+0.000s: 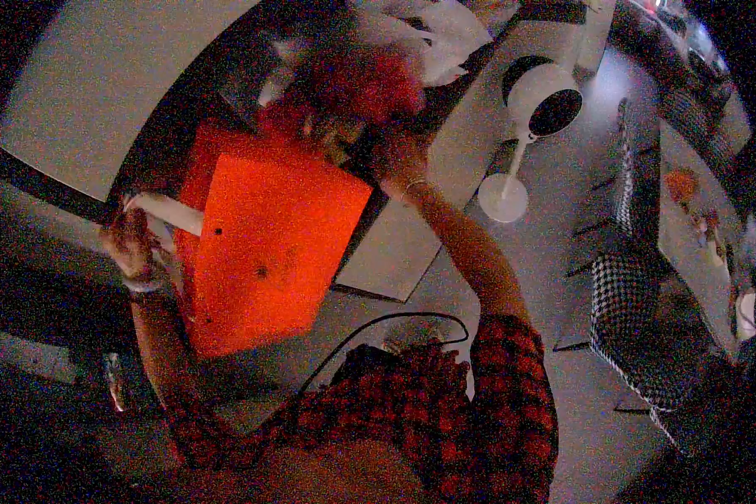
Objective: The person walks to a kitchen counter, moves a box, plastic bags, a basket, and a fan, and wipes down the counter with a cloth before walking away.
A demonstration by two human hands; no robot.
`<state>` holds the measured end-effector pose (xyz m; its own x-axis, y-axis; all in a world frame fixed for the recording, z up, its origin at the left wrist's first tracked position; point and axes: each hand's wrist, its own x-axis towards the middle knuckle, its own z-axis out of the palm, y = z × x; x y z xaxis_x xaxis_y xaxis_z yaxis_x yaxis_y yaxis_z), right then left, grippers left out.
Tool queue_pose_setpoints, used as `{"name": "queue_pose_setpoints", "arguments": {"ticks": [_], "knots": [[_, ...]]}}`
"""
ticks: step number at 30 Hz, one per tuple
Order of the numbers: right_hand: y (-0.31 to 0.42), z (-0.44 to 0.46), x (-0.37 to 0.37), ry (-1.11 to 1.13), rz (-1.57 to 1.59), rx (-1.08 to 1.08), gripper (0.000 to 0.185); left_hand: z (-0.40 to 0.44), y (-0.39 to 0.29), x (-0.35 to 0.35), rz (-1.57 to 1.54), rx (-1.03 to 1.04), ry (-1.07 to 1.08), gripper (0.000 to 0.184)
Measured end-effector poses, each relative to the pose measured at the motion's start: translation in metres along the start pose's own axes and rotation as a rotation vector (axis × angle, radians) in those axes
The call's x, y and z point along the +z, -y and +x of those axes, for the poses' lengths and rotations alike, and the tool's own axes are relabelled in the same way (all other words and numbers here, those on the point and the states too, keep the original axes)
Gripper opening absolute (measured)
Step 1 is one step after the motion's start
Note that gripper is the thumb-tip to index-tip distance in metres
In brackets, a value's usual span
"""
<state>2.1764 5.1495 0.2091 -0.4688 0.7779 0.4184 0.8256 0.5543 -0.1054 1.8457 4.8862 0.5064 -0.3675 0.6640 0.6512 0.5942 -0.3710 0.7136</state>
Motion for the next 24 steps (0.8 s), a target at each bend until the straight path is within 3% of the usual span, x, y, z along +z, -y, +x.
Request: {"name": "queue_pose_setpoints", "arguments": {"ticks": [2, 4, 6, 7, 8, 10, 13, 15, 19, 22, 24], "knots": [[0.017, -0.011, -0.009, 0.098, 0.061, -0.111, 0.054, -0.013, -0.030, 0.002, 0.457, 0.352, 0.076, 0.013], [0.050, -0.027, -0.039, 0.201, 0.124, -0.224, 0.053, -0.028, -0.064, 0.019, 0.400, 0.308, 0.041, 0.019], [0.079, -0.042, -0.066, 0.280, 0.173, -0.319, 0.053, -0.041, -0.068, -0.013, 0.355, 0.265, 0.053, 0.022], [0.088, -0.046, -0.068, 0.310, 0.193, -0.358, 0.053, -0.045, -0.068, -0.024, 0.306, 0.289, 0.024, 0.025], [0.091, -0.050, -0.054, 0.242, 0.319, -0.433, 0.054, -0.046, -0.076, -0.040, 0.315, 0.387, 0.141, 0.026], [0.098, -0.051, -0.059, 0.177, 0.448, -0.529, 0.055, -0.065, -0.080, -0.063, 0.246, 0.141, -0.081, 0.026], [0.106, -0.050, -0.063, 0.229, 0.582, -0.605, 0.057, -0.085, -0.080, -0.099, 0.354, 0.102, -0.152, 0.022], [0.120, -0.049, -0.062, 0.049, 0.444, -0.772, 0.057, -0.098, -0.081, -0.116, 0.396, 0.068, -0.165, 0.018], [0.172, -0.018, -0.072, -0.034, 0.183, -1.066, 0.055, -0.111, -0.079, -0.130, 0.466, 0.013, -0.148, 0.014], [0.222, 0.018, -0.053, 0.300, 0.290, -0.703, 0.057, -0.124, -0.066, -0.134, 0.510, -0.045, -0.102, 0.013], [0.246, 0.042, -0.033, 0.297, 0.287, -0.556, 0.056, -0.126, -0.061, -0.132, 0.554, -0.030, -0.054, 0.014]]}}
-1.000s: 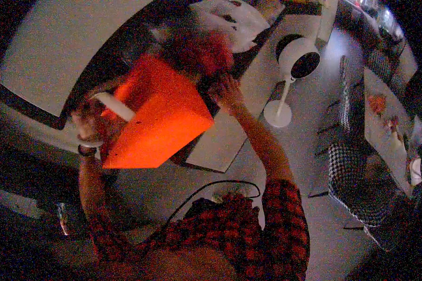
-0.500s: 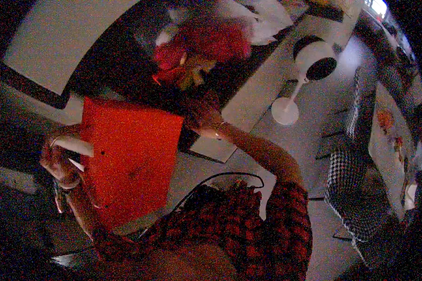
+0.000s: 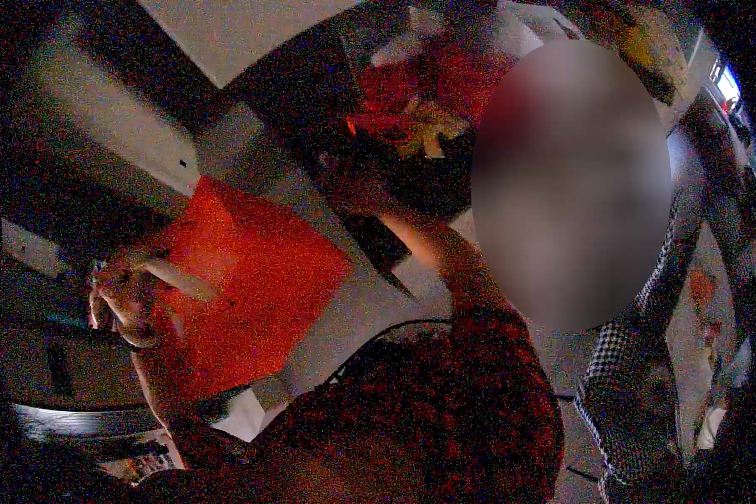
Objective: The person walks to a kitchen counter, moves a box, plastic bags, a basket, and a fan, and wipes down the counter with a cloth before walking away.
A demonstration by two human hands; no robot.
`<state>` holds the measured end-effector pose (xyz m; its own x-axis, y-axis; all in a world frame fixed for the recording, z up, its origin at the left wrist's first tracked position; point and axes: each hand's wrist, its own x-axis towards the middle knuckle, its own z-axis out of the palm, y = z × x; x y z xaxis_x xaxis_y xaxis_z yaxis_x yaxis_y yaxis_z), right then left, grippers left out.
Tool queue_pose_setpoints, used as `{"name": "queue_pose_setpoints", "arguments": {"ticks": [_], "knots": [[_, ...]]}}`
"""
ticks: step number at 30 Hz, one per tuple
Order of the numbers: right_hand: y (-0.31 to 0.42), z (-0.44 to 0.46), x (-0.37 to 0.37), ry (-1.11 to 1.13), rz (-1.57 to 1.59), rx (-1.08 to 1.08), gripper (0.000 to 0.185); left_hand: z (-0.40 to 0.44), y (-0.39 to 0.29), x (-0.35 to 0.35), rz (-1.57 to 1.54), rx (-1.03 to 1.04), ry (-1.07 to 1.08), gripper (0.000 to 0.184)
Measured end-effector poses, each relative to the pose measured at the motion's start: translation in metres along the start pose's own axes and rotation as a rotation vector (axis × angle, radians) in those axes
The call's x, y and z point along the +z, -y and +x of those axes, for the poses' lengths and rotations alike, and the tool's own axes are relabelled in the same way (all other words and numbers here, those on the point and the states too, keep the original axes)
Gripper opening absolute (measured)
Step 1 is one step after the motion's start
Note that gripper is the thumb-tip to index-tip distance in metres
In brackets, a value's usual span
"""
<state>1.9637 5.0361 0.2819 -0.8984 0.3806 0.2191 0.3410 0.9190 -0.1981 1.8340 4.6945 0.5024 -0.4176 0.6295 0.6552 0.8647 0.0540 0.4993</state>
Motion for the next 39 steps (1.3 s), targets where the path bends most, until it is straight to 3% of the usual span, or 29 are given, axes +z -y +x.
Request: {"name": "queue_pose_setpoints", "arguments": {"ticks": [2, 6, 10, 12, 15, 17, 18, 19, 21, 23, 26, 28, 32, 34, 35, 37, 39], "knots": [[-0.001, 0.035, 0.019, -0.083, -0.013, 0.092, 0.056, 0.005, -0.002, 0.002, 0.109, 0.169, 0.040, 0.012], [-0.003, 0.054, 0.027, -0.117, 0.033, 0.064, 0.054, 0.007, 0.013, 0.003, -0.028, 0.096, 0.101, 0.013], [0.011, -0.019, -0.009, -0.085, 0.200, -0.217, 0.053, 0.017, 0.035, 0.022, -0.121, 0.270, 0.081, 0.015], [0.012, -0.075, -0.027, -0.094, 0.190, -0.268, 0.053, 0.019, 0.027, 0.020, -0.123, 0.256, 0.110, 0.014], [-0.039, -0.152, -0.008, -0.187, -0.006, -0.129, 0.058, 0.024, 0.030, 0.022, -0.156, 0.237, 0.126, 0.011], [-0.081, -0.162, 0.017, -0.267, 0.086, 0.150, 0.050, 0.031, 0.035, 0.022, -0.204, 0.238, 0.125, 0.010], [-0.074, -0.158, 0.013, -0.265, 0.080, 0.157, 0.050, 0.033, 0.036, 0.024, -0.217, 0.231, 0.117, 0.009], [-0.057, -0.146, 0.000, -0.175, 0.604, 0.487, 0.051, 0.037, 0.037, 0.024, -0.233, 0.222, 0.109, 0.009], [-0.037, -0.132, -0.012, -0.239, 0.023, 0.008, 0.042, 0.040, 0.041, 0.027, -0.278, 0.201, 0.131, 0.009], [0.008, -0.111, -0.003, -0.406, 0.006, -0.198, 0.031, 0.047, 0.041, 0.038, -0.322, 0.189, 0.154, 0.009], [0.047, -0.102, -0.043, -0.260, -0.015, -0.196, 0.031, 0.061, 0.035, 0.052, -0.306, 0.351, 0.106, 0.011], [0.007, -0.118, -0.034, -0.327, -0.105, -0.200, 0.032, 0.065, 0.030, 0.056, -0.334, 0.308, 0.151, 0.011], [-0.129, -0.161, 0.005, -0.304, -0.392, 0.144, 0.037, 0.071, 0.023, 0.072, -0.439, 0.213, 0.217, 0.014], [-0.183, -0.160, 0.018, -0.247, -0.576, 0.188, 0.038, 0.075, 0.017, 0.082, -0.416, 0.200, 0.253, 0.014], [-0.195, -0.152, -0.006, -0.145, -0.402, 0.393, 0.040, 0.078, 0.010, 0.087, -0.392, 0.181, 0.281, 0.014], [-0.214, -0.148, -0.017, -0.042, -0.215, 0.588, 0.042, 0.082, 0.001, 0.104, -0.374, 0.266, 0.264, 0.014], [-0.225, -0.146, -0.020, -0.155, -0.260, 0.644, 0.045, 0.086, -0.015, 0.120, -0.400, 0.364, 0.245, 0.015]]}}
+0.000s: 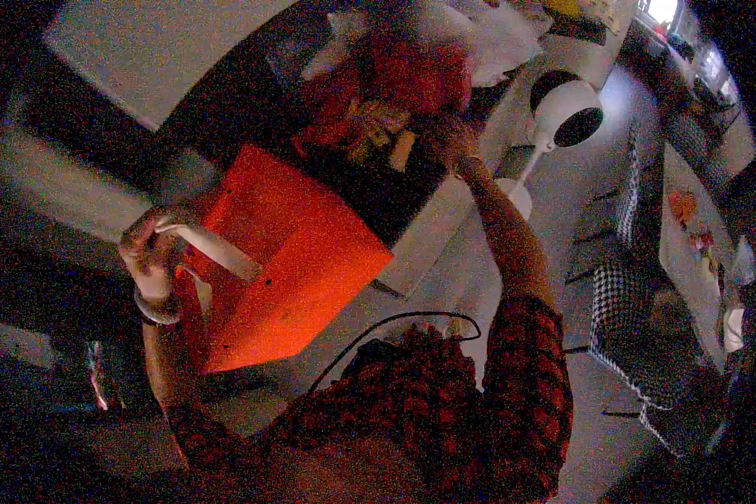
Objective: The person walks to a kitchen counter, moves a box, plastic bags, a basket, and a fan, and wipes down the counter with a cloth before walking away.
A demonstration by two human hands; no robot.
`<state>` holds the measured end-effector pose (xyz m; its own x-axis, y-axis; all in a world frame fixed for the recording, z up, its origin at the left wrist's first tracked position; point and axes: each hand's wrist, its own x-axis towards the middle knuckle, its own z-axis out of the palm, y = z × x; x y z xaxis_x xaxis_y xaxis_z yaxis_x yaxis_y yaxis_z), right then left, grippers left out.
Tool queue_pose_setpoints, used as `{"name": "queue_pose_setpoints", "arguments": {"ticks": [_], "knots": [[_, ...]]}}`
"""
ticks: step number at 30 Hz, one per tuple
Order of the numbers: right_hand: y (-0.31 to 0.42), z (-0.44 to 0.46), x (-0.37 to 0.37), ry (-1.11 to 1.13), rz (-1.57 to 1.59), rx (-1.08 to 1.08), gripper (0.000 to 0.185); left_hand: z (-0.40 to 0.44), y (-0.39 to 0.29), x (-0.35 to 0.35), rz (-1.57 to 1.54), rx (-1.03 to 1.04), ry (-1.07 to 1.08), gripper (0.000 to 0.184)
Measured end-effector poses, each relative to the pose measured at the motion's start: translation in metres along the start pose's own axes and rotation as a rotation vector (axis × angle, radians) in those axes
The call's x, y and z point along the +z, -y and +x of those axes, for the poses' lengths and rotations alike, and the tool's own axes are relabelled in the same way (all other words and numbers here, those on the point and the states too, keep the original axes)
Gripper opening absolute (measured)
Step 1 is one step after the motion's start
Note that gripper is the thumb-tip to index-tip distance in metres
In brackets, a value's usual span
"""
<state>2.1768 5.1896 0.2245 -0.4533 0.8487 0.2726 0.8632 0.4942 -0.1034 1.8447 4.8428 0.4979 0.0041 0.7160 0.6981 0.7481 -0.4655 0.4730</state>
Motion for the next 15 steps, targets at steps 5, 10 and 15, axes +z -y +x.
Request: {"name": "queue_pose_setpoints", "arguments": {"ticks": [5, 10, 15], "knots": [[0.007, -0.005, -0.004, -0.005, -0.020, 0.005, 0.048, 0.030, -0.004, 0.035, -0.034, -0.077, 0.037, 0.017], [-0.023, 0.000, -0.005, -0.096, -0.076, -0.251, 0.046, 0.057, -0.011, 0.071, -0.028, -0.136, -0.094, 0.021], [-0.035, 0.017, 0.008, -0.189, 0.080, -0.141, 0.048, 0.083, -0.002, 0.100, -0.054, -0.119, -0.095, 0.018]]}}
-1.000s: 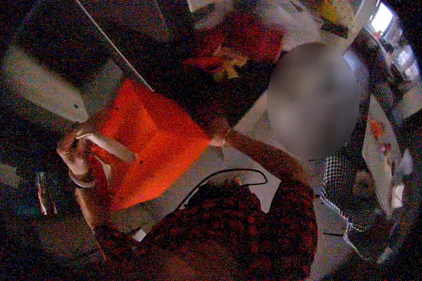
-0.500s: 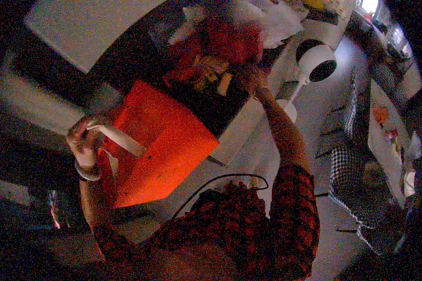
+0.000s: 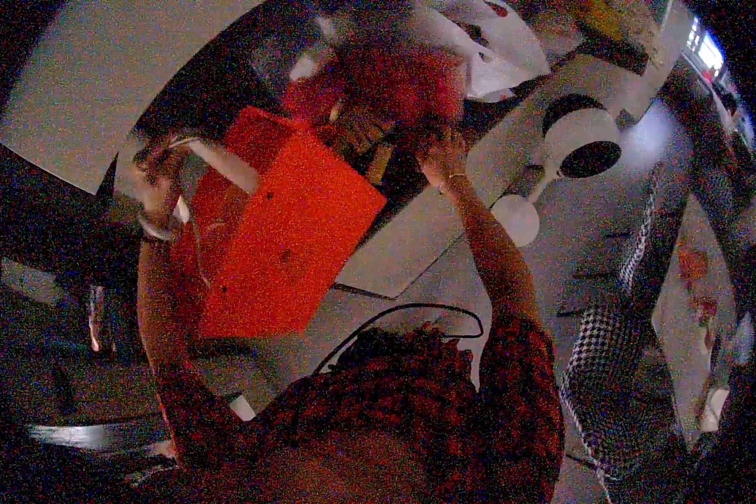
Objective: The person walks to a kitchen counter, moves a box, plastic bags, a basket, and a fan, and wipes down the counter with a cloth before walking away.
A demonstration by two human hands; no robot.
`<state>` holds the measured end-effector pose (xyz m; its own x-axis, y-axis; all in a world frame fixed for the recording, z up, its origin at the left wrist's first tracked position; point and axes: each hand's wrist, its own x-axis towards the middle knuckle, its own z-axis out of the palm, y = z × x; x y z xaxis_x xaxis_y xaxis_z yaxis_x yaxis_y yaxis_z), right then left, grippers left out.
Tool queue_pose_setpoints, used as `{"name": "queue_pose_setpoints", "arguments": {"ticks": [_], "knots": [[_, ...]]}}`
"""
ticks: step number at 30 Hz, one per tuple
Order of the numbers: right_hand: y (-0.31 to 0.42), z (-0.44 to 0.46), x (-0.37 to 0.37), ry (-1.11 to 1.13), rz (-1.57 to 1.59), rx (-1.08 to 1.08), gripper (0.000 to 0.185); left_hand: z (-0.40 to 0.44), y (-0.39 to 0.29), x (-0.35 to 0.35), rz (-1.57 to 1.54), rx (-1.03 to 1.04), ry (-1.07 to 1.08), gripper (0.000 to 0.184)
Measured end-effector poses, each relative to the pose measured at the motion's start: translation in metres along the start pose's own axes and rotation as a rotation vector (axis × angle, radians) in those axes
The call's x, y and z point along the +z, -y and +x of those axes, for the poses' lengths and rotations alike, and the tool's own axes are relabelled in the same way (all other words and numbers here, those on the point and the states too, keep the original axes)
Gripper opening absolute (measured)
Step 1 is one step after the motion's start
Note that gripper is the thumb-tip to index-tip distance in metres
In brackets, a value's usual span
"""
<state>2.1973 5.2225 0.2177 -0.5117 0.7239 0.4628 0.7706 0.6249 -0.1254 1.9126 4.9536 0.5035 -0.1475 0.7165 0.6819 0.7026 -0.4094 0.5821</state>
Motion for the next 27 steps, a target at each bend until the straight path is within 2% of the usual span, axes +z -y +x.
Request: {"name": "queue_pose_setpoints", "arguments": {"ticks": [1, 2, 4, 5, 6, 8, 9, 10, 12, 13, 15, 17, 20, 21, 23, 25, 26, 27], "knots": [[0.001, -0.001, 0.001, 0.004, 0.008, -0.010, 0.048, 0.009, 0.010, 0.006, -0.206, -0.027, 0.075, 0.016], [0.002, 0.000, 0.001, -0.021, 0.056, 0.041, 0.049, 0.014, 0.017, 0.008, -0.194, -0.032, 0.069, 0.016], [0.000, -0.002, 0.004, -0.041, 0.109, 0.087, 0.050, 0.020, 0.006, 0.029, -0.032, -0.021, 0.160, 0.016], [0.000, -0.003, 0.006, -0.054, 0.074, 0.070, 0.050, 0.022, -0.009, 0.035, -0.080, 0.124, 0.176, 0.016], [-0.002, -0.003, 0.009, -0.069, 0.037, 0.053, 0.051, 0.023, -0.016, 0.040, -0.078, 0.121, 0.173, 0.016], [-0.008, -0.003, 0.016, -0.100, 0.050, 0.006, 0.050, 0.022, -0.022, 0.048, 0.092, -0.014, 0.215, 0.014], [-0.012, -0.003, 0.021, -0.134, 0.062, -0.038, 0.049, 0.024, -0.020, 0.050, -0.142, 0.009, 0.210, 0.012], [-0.018, -0.006, 0.024, -0.134, 0.061, -0.033, 0.049, 0.023, -0.022, 0.047, -0.144, 0.010, 0.214, 0.012], [-0.029, -0.009, 0.028, -0.234, 0.371, -0.001, 0.046, 0.017, -0.036, 0.036, 0.158, 0.152, 0.225, 0.014], [-0.022, -0.017, 0.013, -0.238, 0.365, 0.009, 0.046, 0.016, -0.040, 0.028, 0.192, 0.139, 0.251, 0.014], [-0.004, -0.051, -0.029, -0.076, 0.709, 0.100, 0.050, 0.017, -0.046, 0.015, 0.192, 0.143, 0.280, 0.014], [0.007, -0.082, -0.063, 0.486, 1.175, 0.195, 0.060, 0.021, -0.044, 0.013, 0.172, 0.238, 0.242, 0.014], [0.039, -0.110, -0.102, 0.541, 1.244, 0.078, 0.058, 0.019, -0.029, 0.025, 0.080, 0.295, 0.199, 0.013], [0.041, -0.119, -0.099, 0.585, 1.350, 0.105, 0.053, 0.020, -0.028, 0.030, 0.051, 0.315, 0.186, 0.013], [0.052, -0.133, -0.108, 0.616, 1.454, 0.140, 0.048, 0.031, -0.037, 0.039, 0.151, 0.442, 0.349, 0.015], [0.068, -0.139, -0.133, 0.592, 1.321, 0.497, 0.047, 0.041, -0.028, 0.051, 0.120, 0.498, 0.328, 0.017], [0.072, -0.143, -0.134, 0.588, 1.318, 0.499, 0.047, 0.044, -0.024, 0.054, 0.096, 0.548, 0.308, 0.019], [0.080, -0.148, -0.138, 0.516, 1.322, 0.515, 0.041, 0.044, -0.017, 0.053, 0.100, 0.470, 0.307, 0.019]]}}
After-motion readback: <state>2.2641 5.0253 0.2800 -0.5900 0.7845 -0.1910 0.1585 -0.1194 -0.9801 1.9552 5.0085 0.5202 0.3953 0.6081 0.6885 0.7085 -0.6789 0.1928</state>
